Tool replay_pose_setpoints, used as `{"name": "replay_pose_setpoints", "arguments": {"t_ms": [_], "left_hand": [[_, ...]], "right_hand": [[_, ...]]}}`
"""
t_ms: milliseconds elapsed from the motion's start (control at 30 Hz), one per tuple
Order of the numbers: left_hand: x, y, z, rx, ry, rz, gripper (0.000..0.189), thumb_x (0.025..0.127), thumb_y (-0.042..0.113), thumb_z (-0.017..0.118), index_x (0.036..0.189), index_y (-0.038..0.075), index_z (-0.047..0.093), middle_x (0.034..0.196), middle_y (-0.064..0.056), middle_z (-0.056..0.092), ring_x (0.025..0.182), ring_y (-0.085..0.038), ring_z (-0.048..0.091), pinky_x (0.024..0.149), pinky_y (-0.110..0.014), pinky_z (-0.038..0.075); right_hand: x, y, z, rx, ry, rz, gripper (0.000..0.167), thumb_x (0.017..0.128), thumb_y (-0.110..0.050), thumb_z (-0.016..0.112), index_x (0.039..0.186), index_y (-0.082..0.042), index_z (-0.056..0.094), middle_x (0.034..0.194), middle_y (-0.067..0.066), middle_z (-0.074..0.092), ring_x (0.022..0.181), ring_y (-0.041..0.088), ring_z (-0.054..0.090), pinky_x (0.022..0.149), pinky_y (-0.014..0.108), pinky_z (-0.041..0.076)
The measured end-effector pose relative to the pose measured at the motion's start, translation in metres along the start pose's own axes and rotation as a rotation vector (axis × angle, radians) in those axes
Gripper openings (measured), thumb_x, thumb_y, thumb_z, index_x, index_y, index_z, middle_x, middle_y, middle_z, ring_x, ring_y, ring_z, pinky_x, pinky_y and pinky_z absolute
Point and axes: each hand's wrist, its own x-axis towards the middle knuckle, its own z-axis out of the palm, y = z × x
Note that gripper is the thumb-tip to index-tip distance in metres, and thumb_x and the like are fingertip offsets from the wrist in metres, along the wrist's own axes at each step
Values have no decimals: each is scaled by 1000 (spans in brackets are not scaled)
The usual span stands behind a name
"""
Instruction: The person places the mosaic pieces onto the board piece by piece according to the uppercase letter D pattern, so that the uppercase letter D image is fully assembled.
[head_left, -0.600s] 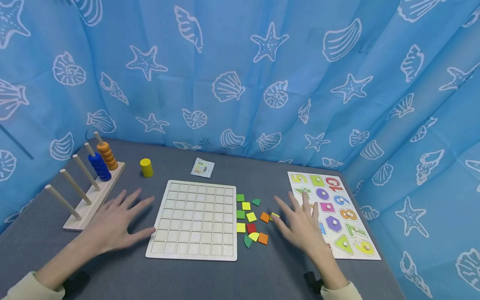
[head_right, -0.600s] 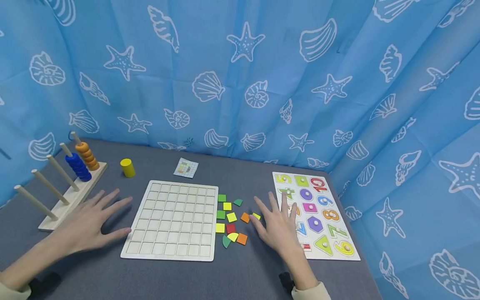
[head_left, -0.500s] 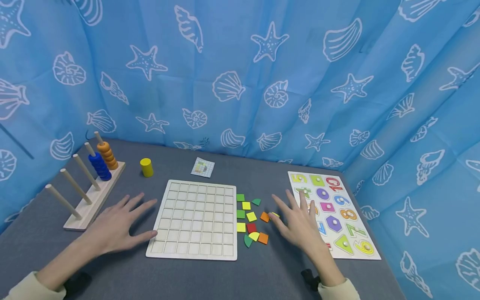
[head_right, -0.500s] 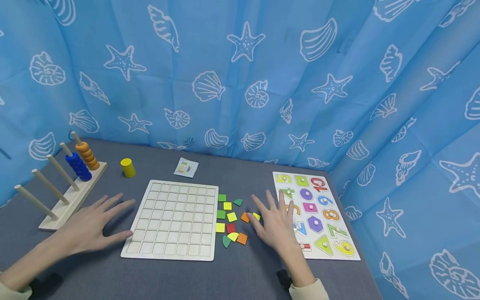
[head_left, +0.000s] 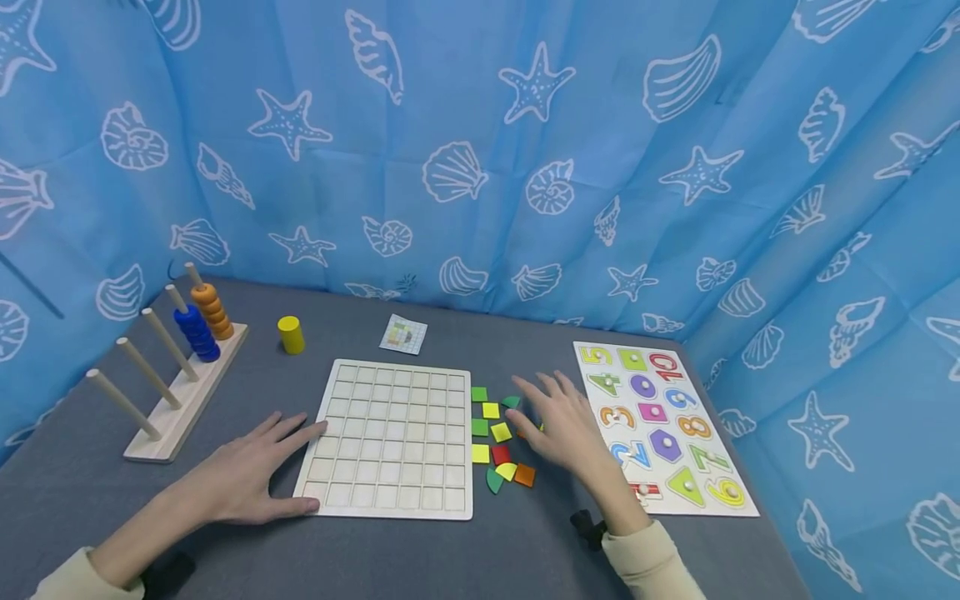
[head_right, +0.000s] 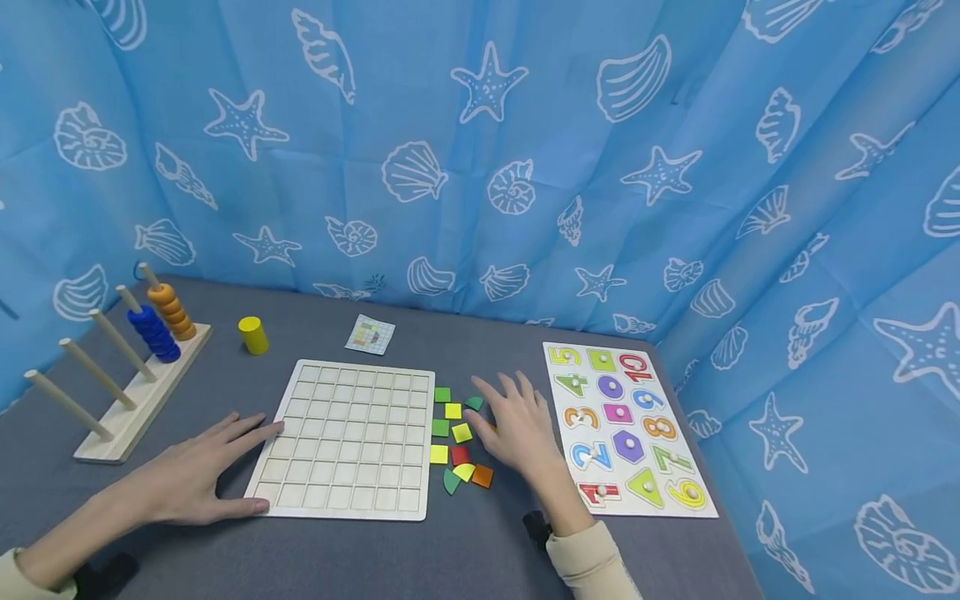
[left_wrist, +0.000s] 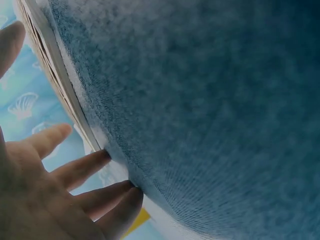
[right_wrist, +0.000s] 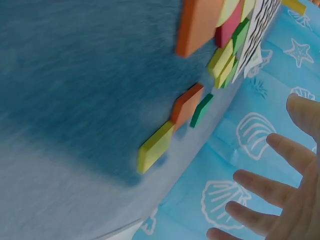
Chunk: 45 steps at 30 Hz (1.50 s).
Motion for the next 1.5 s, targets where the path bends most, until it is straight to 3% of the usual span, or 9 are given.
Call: {"name": "replay_pose_setpoints", "arguments": {"t_ms": [267, 433, 700, 867, 1200, 1500], "left_hand": [[1, 1, -3, 12, -23, -2, 115, 67, 90, 66, 154, 18, 45, 157, -25, 45, 140, -64, 39, 89, -82, 45], [4, 0, -3, 28, -33, -4, 114, 66, 89, 68, 153, 18, 46, 156, -25, 46, 138, -63, 41, 84, -82, 46], [5, -1, -5, 42, -39, 12, 118, 63, 89, 69, 154, 18, 46, 155, -24, 47, 138, -63, 42, 87, -80, 46], [4, -1, -5, 37, -30, 23, 118, 63, 90, 69, 153, 18, 47, 155, -24, 48, 137, -63, 43, 88, -79, 47], [4, 0, -5, 31, -36, 12, 119, 62, 89, 71, 154, 17, 46, 156, -25, 47, 138, -64, 41, 88, -81, 46], [5, 0, -6, 32, -48, 5, 119, 62, 89, 71, 154, 17, 46, 156, -25, 47, 137, -64, 41, 89, -81, 45]], "right_hand": [[24, -14, 6, 56, -38, -49, 48, 97, -35, 70, 140, -15, 63, 139, 18, 63, 138, 44, 49, 102, 66, 50], [38, -21, 12, 89, -97, -18, 47, 95, -33, 73, 137, -13, 66, 135, 18, 64, 132, 41, 54, 101, 60, 52], [53, -26, 24, 122, -158, 12, 43, 93, -25, 77, 131, -7, 69, 128, 17, 66, 121, 38, 59, 98, 55, 54], [58, -28, 29, 117, -174, -7, 38, 92, -20, 77, 127, -6, 72, 116, 15, 68, 106, 32, 61, 86, 48, 55], [62, -32, 33, 119, -189, -10, 31, 92, -17, 77, 121, -5, 75, 109, 14, 69, 101, 30, 62, 82, 43, 55], [71, -28, 35, 250, -202, -28, 31, 88, -8, 80, 117, 1, 75, 110, 16, 71, 96, 26, 61, 79, 39, 55]]}}
